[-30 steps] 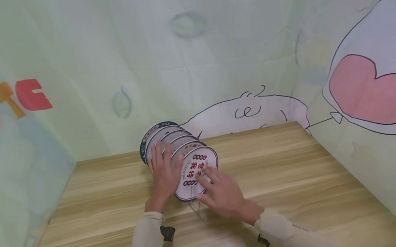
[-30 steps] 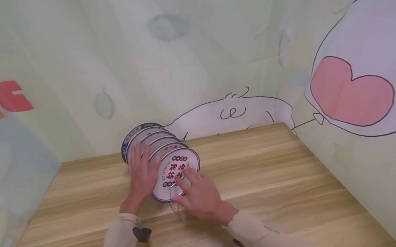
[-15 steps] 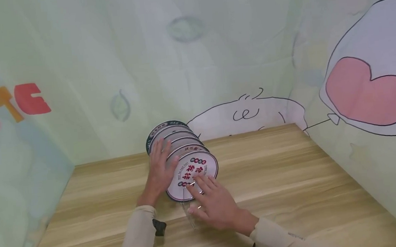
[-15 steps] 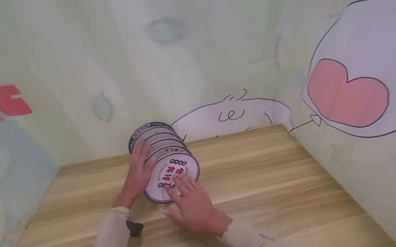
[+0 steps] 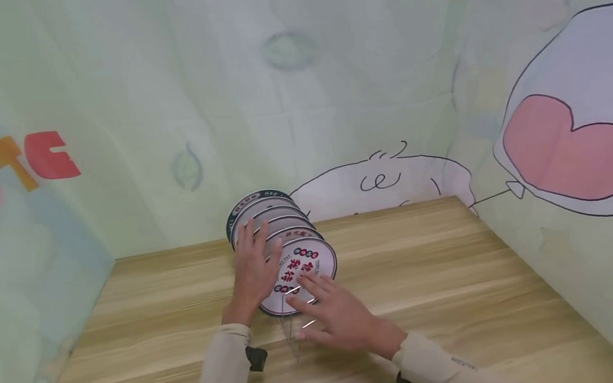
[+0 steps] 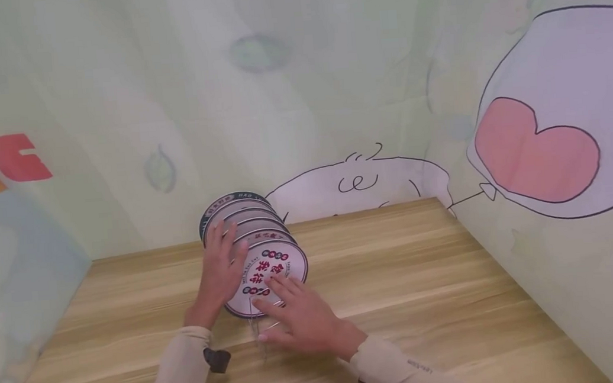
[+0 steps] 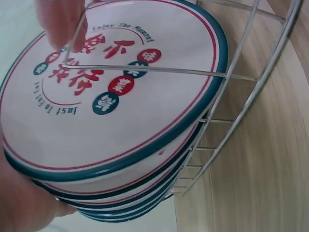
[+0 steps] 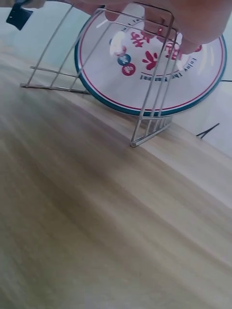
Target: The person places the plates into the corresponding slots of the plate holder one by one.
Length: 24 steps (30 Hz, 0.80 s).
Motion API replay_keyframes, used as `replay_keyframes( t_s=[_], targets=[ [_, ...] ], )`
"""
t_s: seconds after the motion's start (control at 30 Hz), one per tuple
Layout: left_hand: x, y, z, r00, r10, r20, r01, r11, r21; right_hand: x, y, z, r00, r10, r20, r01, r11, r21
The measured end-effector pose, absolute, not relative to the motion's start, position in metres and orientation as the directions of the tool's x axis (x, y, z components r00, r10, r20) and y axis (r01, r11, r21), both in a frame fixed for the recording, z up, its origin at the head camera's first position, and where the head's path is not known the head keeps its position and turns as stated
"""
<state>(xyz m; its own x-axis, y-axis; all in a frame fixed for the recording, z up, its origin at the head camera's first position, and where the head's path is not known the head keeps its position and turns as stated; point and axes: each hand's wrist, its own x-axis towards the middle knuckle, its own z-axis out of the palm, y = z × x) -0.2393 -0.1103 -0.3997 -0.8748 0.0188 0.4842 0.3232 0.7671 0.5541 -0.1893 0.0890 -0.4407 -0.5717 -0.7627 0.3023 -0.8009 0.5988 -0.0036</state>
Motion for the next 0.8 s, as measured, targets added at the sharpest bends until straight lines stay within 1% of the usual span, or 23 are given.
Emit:
replay_keyframes(
  t_s=[0.1,0.43,0.57,0.8],
  targets=[
    [-0.241,-0.113,-0.402,-0.865,0.021,0.502,0.341,0.758,0.556,-0.186,0.084,-0.443,-0.582,-0.751,0.312,-0.79,0.614,0.003],
    [-0.242,-0.12,-0.403,-0.865,0.105,0.491,0.415,0.699,0.582,-0.163,0.065,-0.447,-0.669,-0.673,0.315,-0.711,0.703,-0.008],
    [-0.243,-0.12,-0.403,-0.862,0.123,0.491,0.433,0.683,0.588,-0.159,0.064,-0.449,-0.681,-0.658,0.32,-0.69,0.724,0.021],
    [-0.248,-0.121,-0.405,-0.857,0.119,0.501,0.437,0.682,0.586,-0.164,0.063,-0.448,-0.67,-0.652,0.353,-0.666,0.739,0.101]
  ],
)
